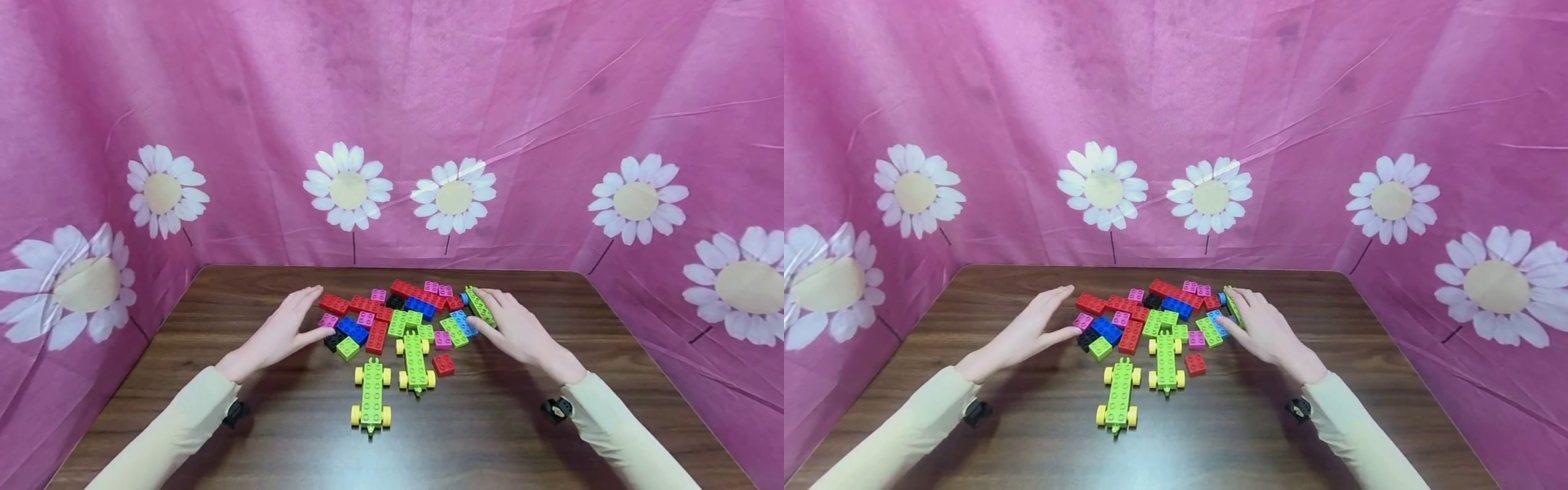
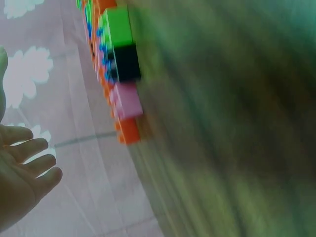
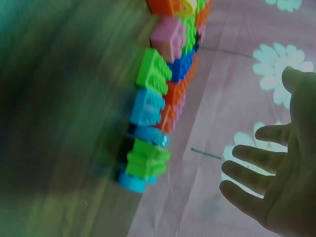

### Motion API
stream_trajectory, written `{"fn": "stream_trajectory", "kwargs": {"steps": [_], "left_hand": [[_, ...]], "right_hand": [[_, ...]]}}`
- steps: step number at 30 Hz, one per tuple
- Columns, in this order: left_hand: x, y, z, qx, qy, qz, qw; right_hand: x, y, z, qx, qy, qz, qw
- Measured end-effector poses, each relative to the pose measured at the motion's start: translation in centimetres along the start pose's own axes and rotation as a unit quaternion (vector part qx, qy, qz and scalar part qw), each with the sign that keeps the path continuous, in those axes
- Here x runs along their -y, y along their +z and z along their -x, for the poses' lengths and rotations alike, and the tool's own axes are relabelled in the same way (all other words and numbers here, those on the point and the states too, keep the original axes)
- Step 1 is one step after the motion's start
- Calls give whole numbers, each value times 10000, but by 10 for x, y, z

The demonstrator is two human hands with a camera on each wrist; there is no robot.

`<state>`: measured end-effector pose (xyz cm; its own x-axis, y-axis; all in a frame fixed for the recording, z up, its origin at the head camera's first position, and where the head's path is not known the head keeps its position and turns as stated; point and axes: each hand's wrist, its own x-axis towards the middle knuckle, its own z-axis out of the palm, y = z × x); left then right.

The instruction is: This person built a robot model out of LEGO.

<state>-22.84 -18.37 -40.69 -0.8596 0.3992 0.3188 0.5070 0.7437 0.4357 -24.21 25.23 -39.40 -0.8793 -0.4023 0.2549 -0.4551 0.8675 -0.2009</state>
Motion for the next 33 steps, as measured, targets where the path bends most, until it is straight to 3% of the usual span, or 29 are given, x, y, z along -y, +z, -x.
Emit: {"fn": "stream_trajectory", "kwargs": {"steps": [5,15,25,33], "left_hand": [[-15,10,12,72,352,178,9992],[-42,32,34,813,625,580,9930],[-55,49,45,1401,902,531,9846],[-60,58,48,1713,820,431,9809]], "right_hand": [[11,10,5,74,-14,-183,9998],[17,35,6,-62,-493,-573,9971],[16,53,-6,31,-764,-629,9951],[15,57,-12,105,-881,-234,9958]]}}
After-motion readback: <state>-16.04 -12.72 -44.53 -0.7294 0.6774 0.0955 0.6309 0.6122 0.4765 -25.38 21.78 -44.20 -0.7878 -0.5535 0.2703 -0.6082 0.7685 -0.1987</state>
